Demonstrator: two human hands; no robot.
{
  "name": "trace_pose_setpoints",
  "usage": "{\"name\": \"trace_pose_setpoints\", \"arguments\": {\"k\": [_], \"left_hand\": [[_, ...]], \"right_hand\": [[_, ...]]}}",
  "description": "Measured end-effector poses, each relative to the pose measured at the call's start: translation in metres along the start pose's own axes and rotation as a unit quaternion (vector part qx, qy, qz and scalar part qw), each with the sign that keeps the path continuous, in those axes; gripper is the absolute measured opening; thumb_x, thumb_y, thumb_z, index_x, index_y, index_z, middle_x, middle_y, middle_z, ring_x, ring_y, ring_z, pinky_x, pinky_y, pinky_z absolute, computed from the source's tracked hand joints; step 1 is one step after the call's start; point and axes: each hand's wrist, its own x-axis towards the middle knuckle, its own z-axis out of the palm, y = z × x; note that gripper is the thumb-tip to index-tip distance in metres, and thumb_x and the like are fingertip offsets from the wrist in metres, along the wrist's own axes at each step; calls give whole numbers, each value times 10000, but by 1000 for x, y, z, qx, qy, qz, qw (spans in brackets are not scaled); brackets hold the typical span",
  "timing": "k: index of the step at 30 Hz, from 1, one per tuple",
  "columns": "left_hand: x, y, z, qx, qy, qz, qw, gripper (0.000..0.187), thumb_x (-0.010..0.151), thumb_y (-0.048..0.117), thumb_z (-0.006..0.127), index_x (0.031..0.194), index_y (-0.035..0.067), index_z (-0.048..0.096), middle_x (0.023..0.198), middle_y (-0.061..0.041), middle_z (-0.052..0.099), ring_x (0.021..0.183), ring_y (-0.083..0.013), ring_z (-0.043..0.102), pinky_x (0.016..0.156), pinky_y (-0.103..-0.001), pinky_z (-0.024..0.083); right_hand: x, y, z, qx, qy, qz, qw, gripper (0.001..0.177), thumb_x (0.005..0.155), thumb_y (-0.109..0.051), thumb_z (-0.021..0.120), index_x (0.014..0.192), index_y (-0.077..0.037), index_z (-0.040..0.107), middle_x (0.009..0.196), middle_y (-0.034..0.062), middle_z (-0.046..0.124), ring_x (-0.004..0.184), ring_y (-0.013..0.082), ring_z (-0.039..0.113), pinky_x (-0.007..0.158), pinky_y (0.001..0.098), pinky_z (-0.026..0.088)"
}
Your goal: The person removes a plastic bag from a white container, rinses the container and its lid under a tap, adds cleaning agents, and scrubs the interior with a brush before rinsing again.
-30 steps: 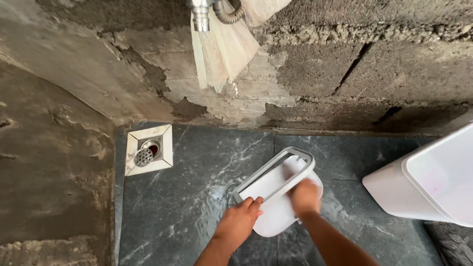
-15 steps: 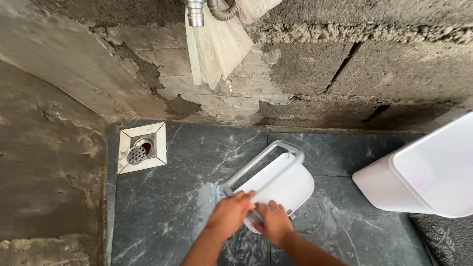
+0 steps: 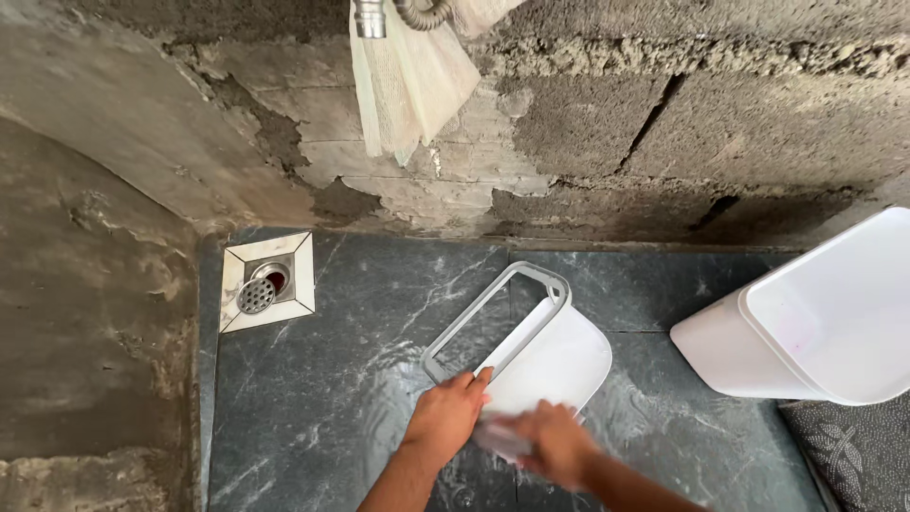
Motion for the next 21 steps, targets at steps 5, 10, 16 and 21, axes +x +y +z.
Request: {"name": "trace_pose_setpoints", "arguments": {"k": [5,10,16,21], "left_hand": [[-2,7,-4,-19,-20,-1,1000,455,1021,299,554,1444,136,515,1008,-84,654,839,-277,696,707,-422,569],[5,8,-7,-10,-24,-1,1000,480,1027,323,549,1469,148,487,1055,-96,654,845,-300,696,710,-442,566],[-1,5,-12,-26,-57,-12,998,493,1025,302,534,1493,171,453,1059,-91,654,893,-300,687,763,-444,554],[1,3,-10,-49,-44,-28,997,485,1017,278,541,1486,179,462,1050,-96,671,907,-305,690,774,-454,551]], "right_hand": [[18,37,-22,73,249,279,924,640,835,-443,682,1401,-170,560,1125,92,721,1058,311,626,888,500,464],[29,-26,33,90,129,26,987,570,815,-393,699,1304,-115,608,1161,125,707,1089,347,620,836,498,472],[38,55,-3,105,227,324,912,668,846,-481,669,1403,-163,483,1129,84,712,1113,310,635,944,527,463],[81,41,-9,55,139,277,949,562,916,-473,626,1394,-200,517,1185,96,677,1125,310,633,976,522,461]]}}
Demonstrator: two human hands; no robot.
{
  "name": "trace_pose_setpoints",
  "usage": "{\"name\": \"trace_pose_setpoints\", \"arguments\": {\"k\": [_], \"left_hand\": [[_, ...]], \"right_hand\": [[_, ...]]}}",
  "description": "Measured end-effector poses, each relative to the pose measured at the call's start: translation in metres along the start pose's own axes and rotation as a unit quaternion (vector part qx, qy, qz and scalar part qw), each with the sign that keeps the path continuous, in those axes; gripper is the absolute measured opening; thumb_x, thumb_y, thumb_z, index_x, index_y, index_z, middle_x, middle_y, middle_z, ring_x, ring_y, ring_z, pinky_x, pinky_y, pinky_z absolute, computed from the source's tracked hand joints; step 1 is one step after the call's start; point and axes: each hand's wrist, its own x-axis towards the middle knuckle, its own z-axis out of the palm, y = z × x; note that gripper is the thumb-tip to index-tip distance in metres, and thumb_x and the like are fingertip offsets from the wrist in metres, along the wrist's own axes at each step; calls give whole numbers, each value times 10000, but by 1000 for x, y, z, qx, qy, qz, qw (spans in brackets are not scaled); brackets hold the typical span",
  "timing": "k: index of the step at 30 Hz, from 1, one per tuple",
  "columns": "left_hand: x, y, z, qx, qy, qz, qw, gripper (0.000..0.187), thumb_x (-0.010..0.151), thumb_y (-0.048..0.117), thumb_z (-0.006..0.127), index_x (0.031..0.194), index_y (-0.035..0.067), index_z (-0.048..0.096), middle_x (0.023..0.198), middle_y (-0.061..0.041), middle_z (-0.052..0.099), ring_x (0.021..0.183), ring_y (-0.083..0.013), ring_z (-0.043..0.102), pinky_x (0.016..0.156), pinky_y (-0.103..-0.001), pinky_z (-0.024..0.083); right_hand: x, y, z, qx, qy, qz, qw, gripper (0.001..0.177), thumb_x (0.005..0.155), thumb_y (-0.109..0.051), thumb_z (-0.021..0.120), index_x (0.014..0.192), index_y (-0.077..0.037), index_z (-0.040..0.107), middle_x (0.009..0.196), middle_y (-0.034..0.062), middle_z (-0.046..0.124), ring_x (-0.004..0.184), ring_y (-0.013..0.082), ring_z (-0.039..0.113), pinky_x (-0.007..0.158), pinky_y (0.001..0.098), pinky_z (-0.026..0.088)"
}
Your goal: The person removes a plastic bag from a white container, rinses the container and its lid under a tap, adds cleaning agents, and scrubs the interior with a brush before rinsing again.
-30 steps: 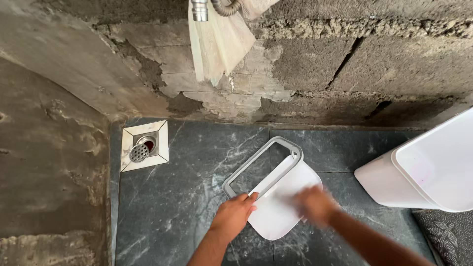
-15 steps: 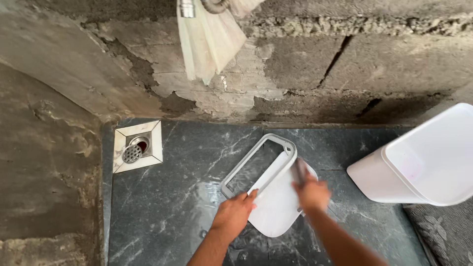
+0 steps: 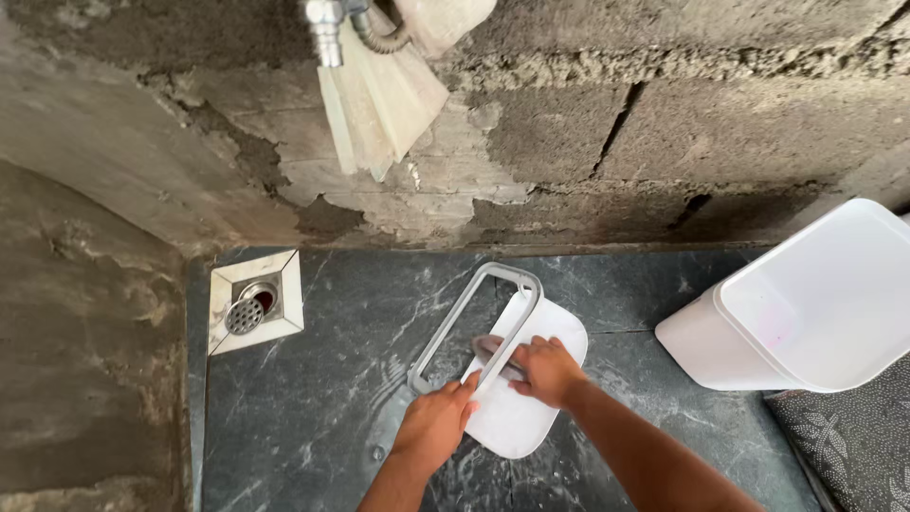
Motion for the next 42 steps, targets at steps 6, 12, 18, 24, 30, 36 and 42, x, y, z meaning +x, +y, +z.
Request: {"name": "trace_pose_setpoints", "arguments": {"k": [6,12,18,24,30,36,42], "left_hand": [[6,1,4,-4,17,-2,1000,491,1014,276,550,1488,177,464,1065,-101,678,899,-307,692,779,-450,552],[6,6,0,-1,9,-16,1000,515,1019,297,534,1509,176,432,1061,-84,680,906,-296,693,775,-439,558],[4,20,4,27,-14,-30,999,516,1039,315,508,1533,201,412,1075,-75,671,894,-288,692,768,-438,554],[9,20,17,41,-12,-4,999,538,1028,322,531,1530,170,408,1041,-103,664,880,-309,686,743,-463,549],[7,13,32,37,15,7,999,540,1024,293,541,1533,164,416,1039,-107,671,852,-313,693,733,-464,553],[4,14,18,14,7,12,1000,547,1020,312,559,1529,174,414,1028,-98,669,870,-296,691,738,-441,558],[7,13,19,-8,24,13,1000,521,1009,301,572,1506,191,459,1045,-93,681,886,-302,688,752,-450,554]], "right_hand": [[-18,-7,-10,6,-114,-90,989,416,964,-435,630,1335,-249,617,1178,126,640,1130,338,635,991,481,496],[-87,24,-29,-33,-136,-477,868,737,710,-327,825,1417,-315,614,1231,-14,703,1181,260,591,1023,578,368],[-27,65,-26,-153,-76,-102,980,457,968,-433,608,1378,-254,517,1081,21,730,987,204,684,972,450,496],[-111,58,-49,19,-209,-274,938,623,966,-375,572,1561,-478,418,922,23,758,847,165,765,931,345,626],[-95,46,-62,-97,-156,-209,960,874,856,-345,775,1571,-326,273,1043,45,721,906,167,702,910,389,543],[-42,57,-53,46,-56,-5,997,613,932,-404,513,1535,-302,464,984,64,765,814,183,756,772,390,602],[-26,-9,58,5,-25,-247,969,622,703,-348,698,1295,-184,598,978,105,766,848,288,738,778,467,575]]}}
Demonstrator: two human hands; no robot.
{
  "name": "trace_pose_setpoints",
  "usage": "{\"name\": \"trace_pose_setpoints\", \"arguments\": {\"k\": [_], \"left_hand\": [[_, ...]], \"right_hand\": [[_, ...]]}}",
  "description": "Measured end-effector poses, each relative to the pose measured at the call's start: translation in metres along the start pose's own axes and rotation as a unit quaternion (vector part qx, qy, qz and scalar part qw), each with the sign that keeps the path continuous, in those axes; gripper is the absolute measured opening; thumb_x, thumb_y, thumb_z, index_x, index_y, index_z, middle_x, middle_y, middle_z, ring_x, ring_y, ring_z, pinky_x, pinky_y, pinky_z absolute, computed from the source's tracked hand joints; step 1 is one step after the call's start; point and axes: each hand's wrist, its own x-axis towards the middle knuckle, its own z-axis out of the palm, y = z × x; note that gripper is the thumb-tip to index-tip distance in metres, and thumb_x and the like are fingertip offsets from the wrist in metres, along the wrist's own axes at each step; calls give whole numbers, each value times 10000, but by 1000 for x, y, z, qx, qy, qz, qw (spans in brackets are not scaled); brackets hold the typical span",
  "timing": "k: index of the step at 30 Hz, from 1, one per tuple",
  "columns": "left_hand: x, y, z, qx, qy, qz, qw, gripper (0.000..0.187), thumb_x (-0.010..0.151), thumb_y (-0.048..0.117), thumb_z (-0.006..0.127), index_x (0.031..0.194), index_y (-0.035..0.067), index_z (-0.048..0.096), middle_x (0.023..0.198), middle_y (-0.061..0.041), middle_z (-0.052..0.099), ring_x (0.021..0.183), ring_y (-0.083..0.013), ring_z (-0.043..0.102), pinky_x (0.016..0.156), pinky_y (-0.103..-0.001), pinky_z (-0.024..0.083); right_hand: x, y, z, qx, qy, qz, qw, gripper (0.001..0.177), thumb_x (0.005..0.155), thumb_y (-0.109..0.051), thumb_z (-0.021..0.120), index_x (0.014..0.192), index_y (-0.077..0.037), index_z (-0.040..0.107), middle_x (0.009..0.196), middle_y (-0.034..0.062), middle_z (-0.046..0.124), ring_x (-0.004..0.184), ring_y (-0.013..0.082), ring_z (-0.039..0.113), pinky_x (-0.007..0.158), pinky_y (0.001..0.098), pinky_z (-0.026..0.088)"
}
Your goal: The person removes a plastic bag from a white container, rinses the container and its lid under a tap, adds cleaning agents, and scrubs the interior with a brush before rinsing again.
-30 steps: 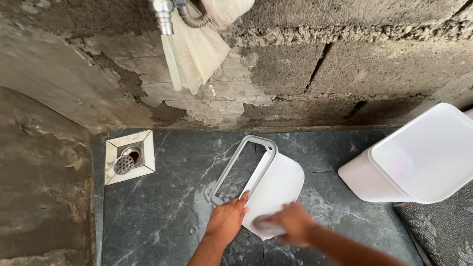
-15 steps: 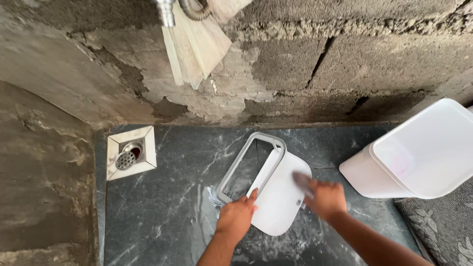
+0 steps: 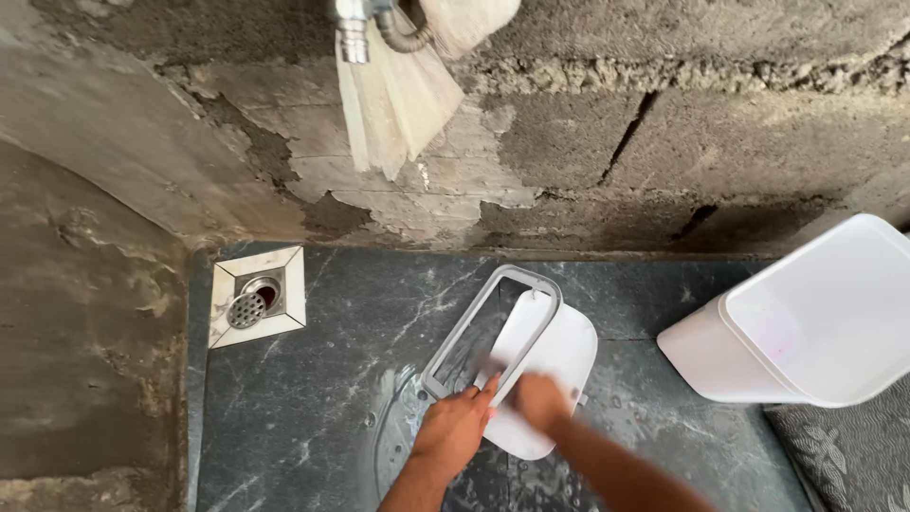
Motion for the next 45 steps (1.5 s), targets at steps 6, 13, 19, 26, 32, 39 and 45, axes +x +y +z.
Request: {"name": "trace_pose_setpoints", "arguments": {"k": [6,13,19,26,32,39,45], "left_hand": [[-2,-3,1,-3,5,-9,1000,516,1015,309,569,1506,191,467,1049,-101,680,917,-313,680,783,-460,544],[-3,5,-11,-13,-17,-30,999,532,1012,318,573,1513,194,449,1076,-84,670,985,-299,654,827,-455,524],[-6,-4,-8,-132,30,-107,985,482,876,366,726,1301,153,647,1120,-33,713,1066,-268,640,927,-412,523],[-10,-15,57,-64,115,21,991,238,900,214,721,1096,80,729,1014,-96,709,1052,-298,638,1172,-559,249],[-15,5,118,48,102,115,987,291,907,189,718,1166,60,693,988,-75,668,1097,-260,622,1224,-610,124],[-29,44,106,-8,162,115,980,739,739,312,803,1378,49,543,1343,-146,611,1330,-372,521,1131,-666,169],[-25,0,92,-237,103,-314,914,909,821,324,822,1541,115,308,1340,-101,544,1174,-293,605,1012,-405,489]], "right_hand": [[-9,33,-43,51,119,-44,991,671,702,-330,721,1334,-163,569,977,119,781,889,331,754,797,488,595],[-5,10,-6,2,-58,-15,998,437,892,-394,713,1278,-216,612,1011,104,745,950,327,716,876,474,538],[-49,20,-43,295,94,168,936,489,907,-296,655,1376,-179,581,956,120,762,821,281,759,781,422,590],[-73,-7,-114,143,76,33,986,530,906,-375,658,1431,-330,603,850,71,713,778,243,711,731,387,585],[-56,46,-119,-16,297,104,949,582,682,-347,812,1207,-157,650,885,132,730,898,352,694,831,518,514],[-48,71,-91,80,319,243,913,704,750,-451,788,1342,-115,612,1010,202,739,946,402,695,822,526,523],[-31,67,-72,108,190,281,934,634,775,-425,768,1324,-144,624,992,190,740,892,388,711,812,498,547]]}}
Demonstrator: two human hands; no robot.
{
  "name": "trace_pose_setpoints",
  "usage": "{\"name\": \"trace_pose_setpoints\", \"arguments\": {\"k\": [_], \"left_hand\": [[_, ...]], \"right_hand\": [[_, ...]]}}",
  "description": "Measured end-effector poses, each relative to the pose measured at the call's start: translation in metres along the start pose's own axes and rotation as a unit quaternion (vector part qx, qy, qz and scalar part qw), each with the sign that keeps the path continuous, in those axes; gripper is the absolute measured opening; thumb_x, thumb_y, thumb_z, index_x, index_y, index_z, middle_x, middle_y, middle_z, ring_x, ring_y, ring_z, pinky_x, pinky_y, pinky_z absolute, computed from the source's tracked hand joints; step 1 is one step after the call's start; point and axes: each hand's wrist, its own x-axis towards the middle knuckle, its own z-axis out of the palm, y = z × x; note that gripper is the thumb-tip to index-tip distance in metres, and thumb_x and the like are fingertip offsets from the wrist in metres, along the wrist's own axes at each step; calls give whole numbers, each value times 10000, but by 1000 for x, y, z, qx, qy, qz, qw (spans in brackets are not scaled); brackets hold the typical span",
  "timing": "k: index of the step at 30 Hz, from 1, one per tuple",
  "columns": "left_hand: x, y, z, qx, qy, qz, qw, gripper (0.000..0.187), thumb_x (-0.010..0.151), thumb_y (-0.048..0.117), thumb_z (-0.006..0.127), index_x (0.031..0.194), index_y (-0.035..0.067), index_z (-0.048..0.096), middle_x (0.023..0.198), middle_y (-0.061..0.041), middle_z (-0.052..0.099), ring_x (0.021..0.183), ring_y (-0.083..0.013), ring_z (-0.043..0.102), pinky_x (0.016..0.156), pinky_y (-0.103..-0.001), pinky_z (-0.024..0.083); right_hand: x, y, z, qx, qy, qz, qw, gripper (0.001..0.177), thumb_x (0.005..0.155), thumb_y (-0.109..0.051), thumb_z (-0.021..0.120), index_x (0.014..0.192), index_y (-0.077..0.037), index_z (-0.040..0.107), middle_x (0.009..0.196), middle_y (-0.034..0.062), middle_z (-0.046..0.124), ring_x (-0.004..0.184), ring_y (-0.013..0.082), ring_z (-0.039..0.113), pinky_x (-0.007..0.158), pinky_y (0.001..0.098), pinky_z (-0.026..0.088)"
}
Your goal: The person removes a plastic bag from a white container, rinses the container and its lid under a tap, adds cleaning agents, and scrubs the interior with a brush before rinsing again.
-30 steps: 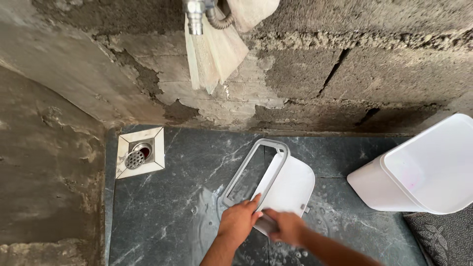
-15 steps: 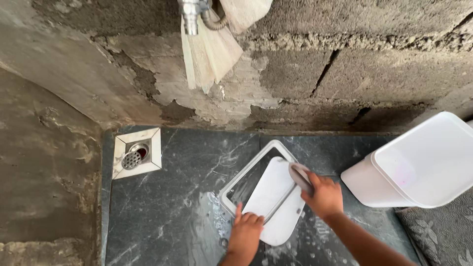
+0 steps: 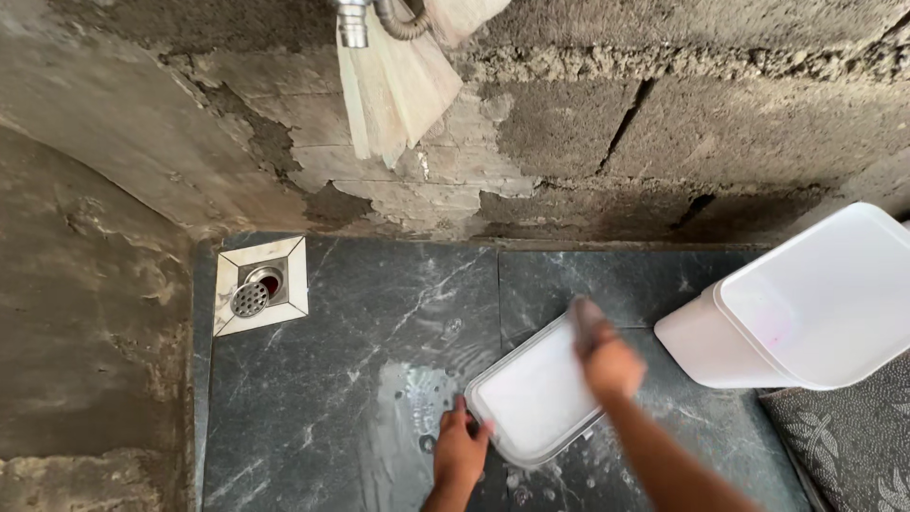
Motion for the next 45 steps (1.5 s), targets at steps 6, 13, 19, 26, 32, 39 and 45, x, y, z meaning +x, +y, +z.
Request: {"name": "trace_pose_setpoints", "arguments": {"k": [6,13,19,26,32,39,45], "left_hand": [[8,-15,27,-87,13,-50,995,845,701,207,908,1442,228,503,979,-60,690,924,-240,680,857,-369,564],[16,-18,50,-119,59,-67,989,1010,645,178,955,1484,184,393,1072,-33,653,931,-236,678,858,-385,554],[18,7,37,-114,-21,-142,983,764,752,166,894,1367,166,441,959,-35,702,795,-209,742,766,-365,597],[18,8,36,-173,-48,-148,973,776,819,140,838,1416,168,342,794,-28,708,588,-161,734,641,-341,596],[11,7,45,-187,-40,-156,969,813,840,134,831,1451,176,297,791,-63,732,595,-145,735,627,-319,586],[9,23,35,-253,-66,-217,941,866,899,99,770,1523,228,185,823,-78,727,545,-162,686,541,-326,576],[10,22,37,-247,-70,-231,939,894,900,108,776,1538,279,174,746,-50,713,539,-157,701,523,-318,568]], "right_hand": [[-53,-41,30,26,-242,-348,905,587,673,-132,731,1254,-206,696,924,95,755,893,336,705,795,485,518],[-31,-52,11,-4,-243,-313,918,546,718,-191,727,1262,-194,675,960,107,757,900,338,716,816,470,538],[4,-64,-2,-31,-221,-222,949,525,745,-234,710,1268,-197,673,976,112,761,920,343,716,830,474,538],[35,-85,-12,-44,-191,-156,968,505,777,-284,690,1274,-199,671,994,119,766,943,349,717,847,479,539],[20,-89,-6,-53,-244,-215,944,493,804,-327,672,1280,-202,670,1009,124,770,963,354,717,862,482,539],[-3,-93,3,-37,-342,-392,854,484,835,-378,652,1287,-204,668,1027,131,775,986,360,717,879,487,539],[61,-109,-8,-52,-183,-131,973,481,862,-421,635,1292,-207,666,1042,137,779,1006,365,718,893,490,540]]}}
